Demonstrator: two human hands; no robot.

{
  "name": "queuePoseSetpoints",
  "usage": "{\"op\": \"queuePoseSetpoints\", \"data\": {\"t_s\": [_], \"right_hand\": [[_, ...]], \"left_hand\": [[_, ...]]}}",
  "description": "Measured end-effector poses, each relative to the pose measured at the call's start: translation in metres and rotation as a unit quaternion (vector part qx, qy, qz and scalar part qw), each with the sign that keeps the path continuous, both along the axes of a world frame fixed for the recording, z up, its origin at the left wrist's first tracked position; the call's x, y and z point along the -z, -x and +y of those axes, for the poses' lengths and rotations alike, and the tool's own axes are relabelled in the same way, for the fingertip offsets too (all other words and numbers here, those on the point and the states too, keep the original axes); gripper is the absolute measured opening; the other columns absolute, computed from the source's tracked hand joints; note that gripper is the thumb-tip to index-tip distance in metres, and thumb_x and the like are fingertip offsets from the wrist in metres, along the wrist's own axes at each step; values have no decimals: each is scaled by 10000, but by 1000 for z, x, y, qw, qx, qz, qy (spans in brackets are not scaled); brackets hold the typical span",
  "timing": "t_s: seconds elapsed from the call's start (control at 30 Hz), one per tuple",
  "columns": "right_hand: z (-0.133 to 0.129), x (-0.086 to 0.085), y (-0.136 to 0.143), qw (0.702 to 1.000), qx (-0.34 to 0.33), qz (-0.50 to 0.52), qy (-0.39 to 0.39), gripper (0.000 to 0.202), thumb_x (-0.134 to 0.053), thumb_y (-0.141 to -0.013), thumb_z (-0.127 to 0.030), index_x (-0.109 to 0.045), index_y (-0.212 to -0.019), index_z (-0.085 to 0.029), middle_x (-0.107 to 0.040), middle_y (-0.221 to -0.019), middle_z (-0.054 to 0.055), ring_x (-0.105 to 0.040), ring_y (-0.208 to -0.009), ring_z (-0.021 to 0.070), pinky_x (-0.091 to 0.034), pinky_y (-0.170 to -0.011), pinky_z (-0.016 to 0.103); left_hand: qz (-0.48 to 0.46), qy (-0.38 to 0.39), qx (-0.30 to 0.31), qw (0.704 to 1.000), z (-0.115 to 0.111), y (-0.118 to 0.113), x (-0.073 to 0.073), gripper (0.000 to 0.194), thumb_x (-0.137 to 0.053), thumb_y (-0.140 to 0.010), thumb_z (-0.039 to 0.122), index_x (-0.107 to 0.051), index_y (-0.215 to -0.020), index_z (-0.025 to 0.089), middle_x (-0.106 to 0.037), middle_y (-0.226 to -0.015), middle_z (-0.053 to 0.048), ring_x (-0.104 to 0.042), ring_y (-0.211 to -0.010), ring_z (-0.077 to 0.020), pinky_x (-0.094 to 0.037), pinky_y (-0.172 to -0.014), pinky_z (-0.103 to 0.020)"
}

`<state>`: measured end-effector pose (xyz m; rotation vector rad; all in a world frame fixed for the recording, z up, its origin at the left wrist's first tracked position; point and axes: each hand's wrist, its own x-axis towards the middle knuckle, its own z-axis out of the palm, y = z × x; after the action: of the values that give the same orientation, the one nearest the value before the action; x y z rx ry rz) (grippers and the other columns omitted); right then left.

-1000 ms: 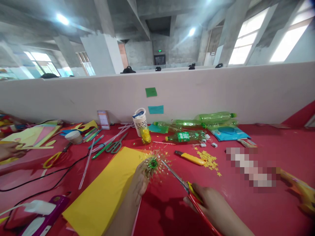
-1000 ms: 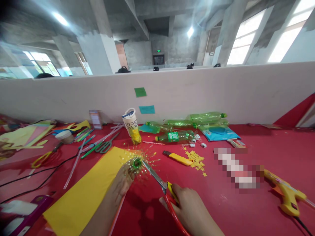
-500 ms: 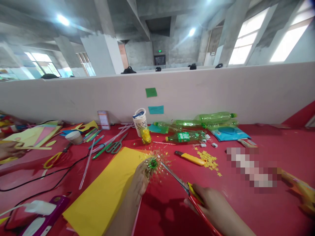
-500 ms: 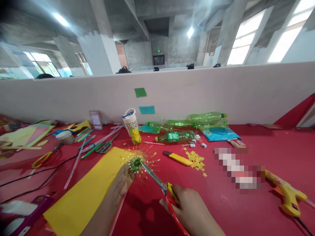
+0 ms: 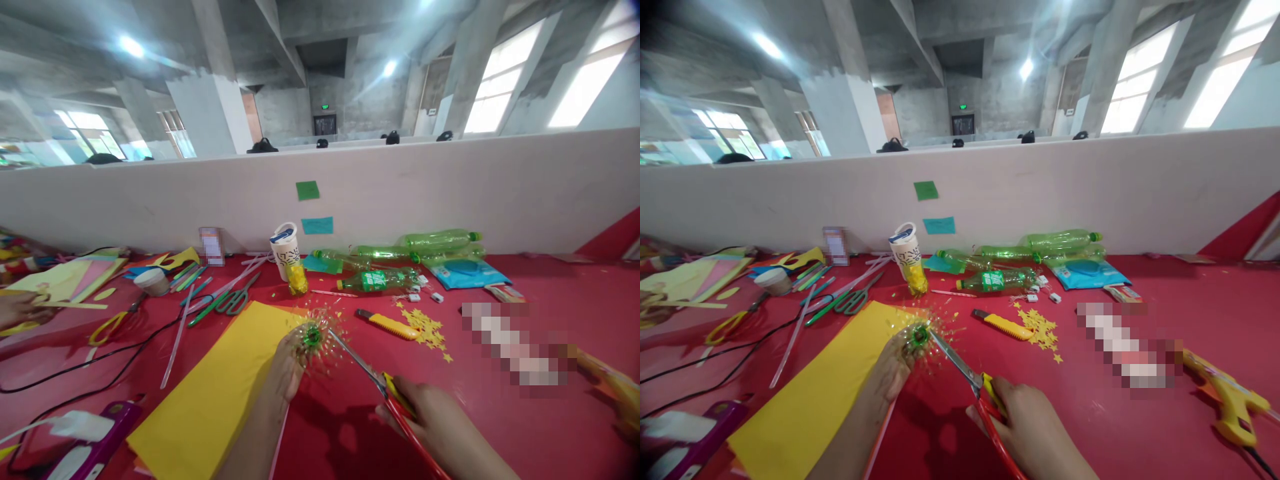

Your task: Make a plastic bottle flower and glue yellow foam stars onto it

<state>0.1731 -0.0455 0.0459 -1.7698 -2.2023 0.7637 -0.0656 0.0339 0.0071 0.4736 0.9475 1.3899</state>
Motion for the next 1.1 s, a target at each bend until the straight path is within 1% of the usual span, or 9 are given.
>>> {"op": "queuePoseSetpoints", "data": {"t_s": [0.13,0.23,0.33,0.57,0.7,0.83,0.97,1.1], "right_hand": [[0,0,0,1000,-2,-9,-6,369,-452,-852,-544,-420,-680,-219,-547,-592,-10,-400,-491,129,-205,-474,246],[0,0,0,1000,-6,-10,-8,345,-450,-857,-531,-450,-707,-220,-582,-617,5,-446,-506,145,-206,-480,252],[0,2,0,1000,-7,-17,-7,342,-446,-860,-527,-454,-713,-219,-598,-631,17,-470,-513,153,-203,-482,255],[0,3,0,1000,-17,-7,-5,349,-432,-871,-524,-428,-698,-221,-593,-628,13,-414,-494,134,-196,-477,255],[1,3,1,1000,-17,-12,-1,371,-420,-870,-541,-405,-684,-221,-560,-599,3,-372,-482,124,-188,-473,254],[1,6,0,1000,-17,-20,2,382,-399,-875,-549,-394,-681,-220,-547,-591,1,-343,-477,120,-177,-472,254],[2,8,0,1000,-16,-24,-2,367,-415,-869,-541,-411,-688,-222,-562,-599,8,-377,-477,127,-176,-470,256],[2,7,1,1000,-19,-17,2,349,-415,-872,-524,-427,-698,-222,-579,-618,13,-429,-493,136,-204,-476,250]], "left_hand": [[3,-2,4,1000,0,-1,1,248,-763,-611,248,-702,-818,127,-730,-753,-56,-652,-627,-149,-500,-570,-217],[1,3,-1,1000,1,-2,0,208,-752,-626,218,-699,-806,128,-725,-729,-44,-641,-596,-129,-500,-559,-201],[1,14,-11,1000,1,-2,-2,171,-723,-654,175,-693,-813,121,-725,-749,-45,-640,-596,-121,-504,-571,-199],[-1,20,-12,1000,-1,-4,-4,103,-684,-694,139,-694,-796,127,-719,-738,-36,-627,-579,-106,-503,-577,-184],[-5,18,-13,1000,-2,-4,-5,108,-680,-695,136,-691,-803,135,-718,-732,-28,-630,-582,-104,-505,-581,-185],[-14,11,-11,1000,-2,-4,-4,151,-716,-648,133,-680,-795,134,-722,-762,-37,-661,-643,-132,-515,-626,-210],[-21,2,-16,1000,-1,-4,-1,160,-727,-631,142,-674,-783,146,-724,-756,-29,-670,-662,-143,-519,-635,-216],[-24,-1,-16,1000,-1,-3,1,166,-720,-642,163,-671,-801,147,-729,-776,-31,-678,-684,-145,-525,-646,-214]]}}
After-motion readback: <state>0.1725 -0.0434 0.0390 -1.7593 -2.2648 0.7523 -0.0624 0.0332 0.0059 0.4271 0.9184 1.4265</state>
